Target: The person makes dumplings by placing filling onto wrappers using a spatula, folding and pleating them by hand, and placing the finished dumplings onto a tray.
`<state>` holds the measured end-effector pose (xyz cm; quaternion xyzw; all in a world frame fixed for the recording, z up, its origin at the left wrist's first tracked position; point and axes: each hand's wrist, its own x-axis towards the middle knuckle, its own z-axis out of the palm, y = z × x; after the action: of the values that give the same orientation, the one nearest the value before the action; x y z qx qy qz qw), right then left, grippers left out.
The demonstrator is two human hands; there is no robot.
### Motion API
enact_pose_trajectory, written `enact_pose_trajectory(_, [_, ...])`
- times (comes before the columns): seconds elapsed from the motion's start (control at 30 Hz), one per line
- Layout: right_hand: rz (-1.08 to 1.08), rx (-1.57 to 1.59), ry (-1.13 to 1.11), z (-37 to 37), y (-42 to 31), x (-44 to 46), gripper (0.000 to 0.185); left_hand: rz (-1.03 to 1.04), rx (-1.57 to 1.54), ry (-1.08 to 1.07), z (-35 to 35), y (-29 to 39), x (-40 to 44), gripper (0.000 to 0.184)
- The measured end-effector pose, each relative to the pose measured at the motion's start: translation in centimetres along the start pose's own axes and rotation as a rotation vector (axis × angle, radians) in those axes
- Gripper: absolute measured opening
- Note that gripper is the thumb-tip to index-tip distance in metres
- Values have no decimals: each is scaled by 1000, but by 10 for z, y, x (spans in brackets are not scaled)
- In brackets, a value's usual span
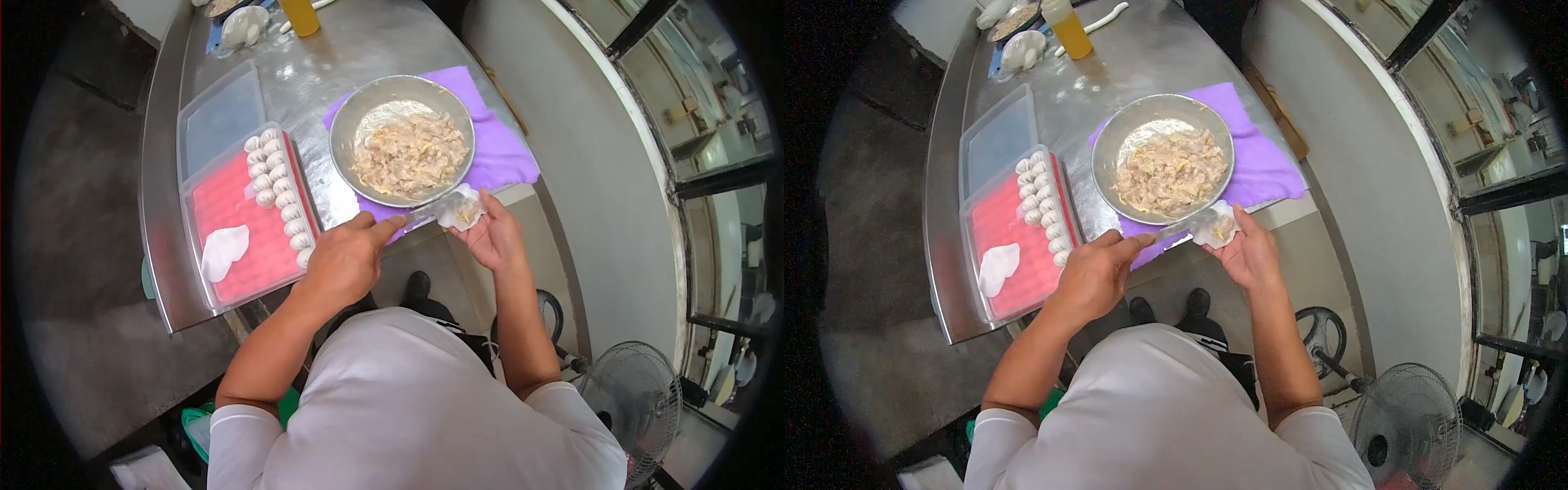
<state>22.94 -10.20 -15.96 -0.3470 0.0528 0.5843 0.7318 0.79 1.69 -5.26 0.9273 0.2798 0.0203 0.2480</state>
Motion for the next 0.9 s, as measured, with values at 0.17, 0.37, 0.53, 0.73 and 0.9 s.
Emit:
enact_pose_trajectory(0.17, [108, 58, -129, -1, -4, -4, 46, 171, 84, 31, -5, -4, 5, 48])
enact_pose_trajectory(0.37, [166, 38, -138, -2, -4, -9, 46, 206, 111, 3, -8, -1, 11, 49])
enact_pose_trajectory(0.53, [98, -49, -103, -23, 0, -4, 42, 106, 149, -44, -27, -8, 16, 49])
enact_pose_trajectory(0.73, [49, -137, -26, -8, 3, -7, 38, 41, 184, -76, -20, -24, 24, 49])
enact_pose_trajectory(0.9, [72, -80, 12, 0, 4, -8, 39, 21, 184, -52, -15, -23, 27, 50])
